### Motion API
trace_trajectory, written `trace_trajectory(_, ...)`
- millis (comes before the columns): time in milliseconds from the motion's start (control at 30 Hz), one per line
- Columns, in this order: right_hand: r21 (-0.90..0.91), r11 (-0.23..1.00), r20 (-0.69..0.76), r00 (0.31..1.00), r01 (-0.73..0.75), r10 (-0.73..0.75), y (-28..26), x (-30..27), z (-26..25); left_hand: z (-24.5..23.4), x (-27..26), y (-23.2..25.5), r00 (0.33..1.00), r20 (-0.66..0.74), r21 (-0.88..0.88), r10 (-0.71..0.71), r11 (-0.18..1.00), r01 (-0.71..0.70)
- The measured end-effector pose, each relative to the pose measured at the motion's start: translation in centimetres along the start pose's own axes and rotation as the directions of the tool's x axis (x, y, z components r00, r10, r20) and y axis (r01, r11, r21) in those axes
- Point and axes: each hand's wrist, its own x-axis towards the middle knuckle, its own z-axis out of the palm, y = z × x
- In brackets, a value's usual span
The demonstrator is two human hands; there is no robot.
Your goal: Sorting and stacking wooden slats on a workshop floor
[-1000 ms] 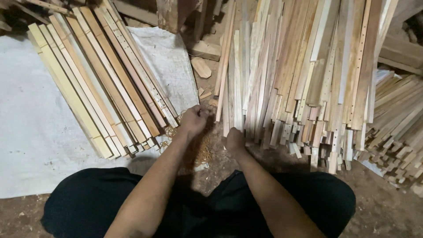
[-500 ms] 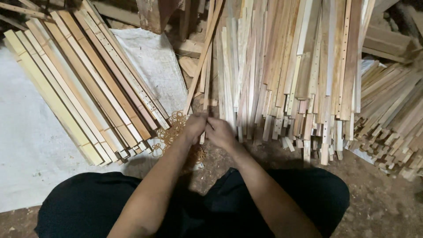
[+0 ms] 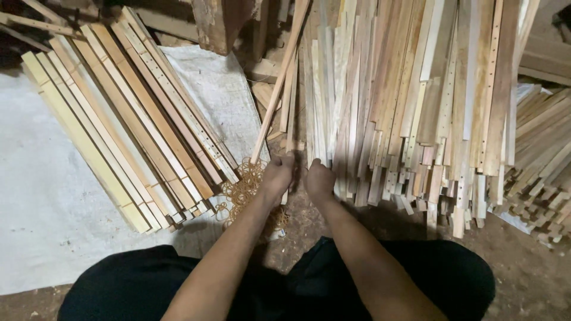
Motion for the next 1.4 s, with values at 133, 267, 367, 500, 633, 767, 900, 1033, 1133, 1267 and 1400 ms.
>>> trace_trajectory(133, 0.064, 0.998, -0.042, 0.999, 0.005, -0.002, 0.3, 3.3, 3.7, 0.1, 0.2, -0.1, 1.000, 0.014, 0.005, 0.004, 1.000, -0.005)
trace_trajectory(267, -0.176, 0.978, -0.342, 0.925, 0.109, -0.165, 0.3, 4.4, 5.2, -0.6, -1.7, 2.1, 1.000, 0.015, 0.091, 0.000, 0.996, -0.002)
trace_trajectory(367, -0.157, 0.982, -0.258, 0.956, 0.102, -0.140, -0.8, 3.7, 1.3, -0.9, -3.8, 4.0, 0.999, 0.033, 0.161, 0.005, 0.987, -0.010)
trace_trajectory(500, 0.461, 0.853, 0.212, 0.964, -0.244, 0.162, -1.1, 0.9, -6.5, -1.0, -7.0, 6.6, 0.997, 0.074, 0.237, -0.006, 0.971, -0.012)
trace_trajectory(633, 0.727, 0.604, 0.128, 0.929, -0.325, 0.346, -2.0, -1.5, -7.3, -0.4, -7.7, 6.2, 0.996, 0.092, 0.248, -0.019, 0.969, -0.004)
trace_trajectory(767, 0.965, 0.147, 0.169, 0.940, -0.220, 0.298, -3.1, -5.0, -9.4, 0.1, -7.7, 4.5, 0.994, 0.094, 0.161, 0.056, 0.984, -0.070)
trace_trajectory(900, 0.984, -0.042, 0.175, 0.940, -0.170, 0.291, -3.2, -6.6, -10.0, -0.6, -7.0, 3.5, 0.985, 0.127, 0.135, 0.115, 0.982, -0.132)
trace_trajectory(1033, 0.981, -0.036, 0.193, 0.958, -0.190, 0.213, -4.6, -10.9, -13.2, -1.6, -6.4, 3.1, 0.980, 0.128, 0.167, 0.154, 0.971, -0.174)
trace_trajectory(1133, 0.974, -0.073, 0.223, 0.968, -0.216, 0.113, -3.9, -12.0, -11.2, -2.1, -6.7, 3.2, 0.974, 0.116, 0.159, 0.193, 0.965, -0.210)
trace_trajectory(1267, 0.954, -0.119, 0.269, 0.960, -0.276, -0.073, -2.0, -11.4, -7.9, -2.6, -6.9, 2.1, 0.979, 0.126, 0.036, 0.160, 0.986, -0.166)
trace_trajectory(1400, 0.968, -0.055, 0.235, 0.963, -0.244, -0.133, -3.5, -13.9, -14.0, -3.2, -7.2, 2.8, 0.962, 0.186, -0.113, 0.200, 0.977, -0.182)
